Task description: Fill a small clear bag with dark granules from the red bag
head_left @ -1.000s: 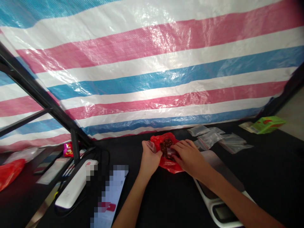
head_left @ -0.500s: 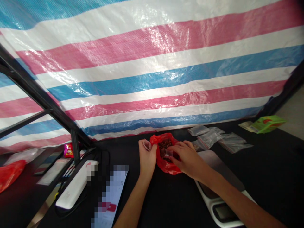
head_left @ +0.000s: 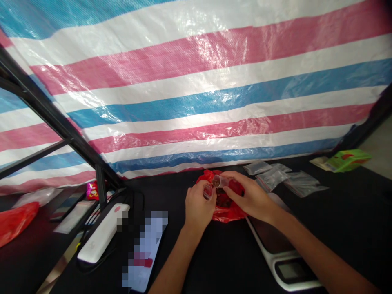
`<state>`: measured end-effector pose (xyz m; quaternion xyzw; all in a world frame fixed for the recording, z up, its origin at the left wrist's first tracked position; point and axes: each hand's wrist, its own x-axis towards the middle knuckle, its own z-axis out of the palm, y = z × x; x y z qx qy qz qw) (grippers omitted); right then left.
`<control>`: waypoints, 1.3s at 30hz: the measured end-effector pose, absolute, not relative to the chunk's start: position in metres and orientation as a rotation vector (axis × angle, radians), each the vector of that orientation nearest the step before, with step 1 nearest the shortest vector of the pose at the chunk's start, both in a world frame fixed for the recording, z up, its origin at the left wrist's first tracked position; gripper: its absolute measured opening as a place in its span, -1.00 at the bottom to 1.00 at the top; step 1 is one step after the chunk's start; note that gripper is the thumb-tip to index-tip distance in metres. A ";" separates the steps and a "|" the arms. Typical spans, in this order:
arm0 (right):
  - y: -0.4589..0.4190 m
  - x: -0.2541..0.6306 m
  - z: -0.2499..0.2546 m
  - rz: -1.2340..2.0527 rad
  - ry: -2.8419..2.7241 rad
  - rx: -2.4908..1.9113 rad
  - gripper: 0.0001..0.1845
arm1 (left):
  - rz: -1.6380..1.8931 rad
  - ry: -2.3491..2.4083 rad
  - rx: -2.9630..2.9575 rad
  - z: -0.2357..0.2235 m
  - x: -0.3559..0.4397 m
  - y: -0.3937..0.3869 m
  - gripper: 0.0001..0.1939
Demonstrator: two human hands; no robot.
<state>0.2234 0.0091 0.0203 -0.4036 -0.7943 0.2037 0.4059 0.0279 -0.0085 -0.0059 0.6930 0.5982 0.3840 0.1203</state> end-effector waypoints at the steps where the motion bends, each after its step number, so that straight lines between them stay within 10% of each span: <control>1: 0.006 0.222 0.022 0.517 -2.028 -0.978 -0.63 | 1.097 1.735 2.036 -0.007 0.029 -0.008 -0.94; 39: 0.010 0.221 -0.005 0.035 -2.320 -1.364 -0.74 | 1.092 1.481 1.663 -0.028 0.013 0.009 -0.86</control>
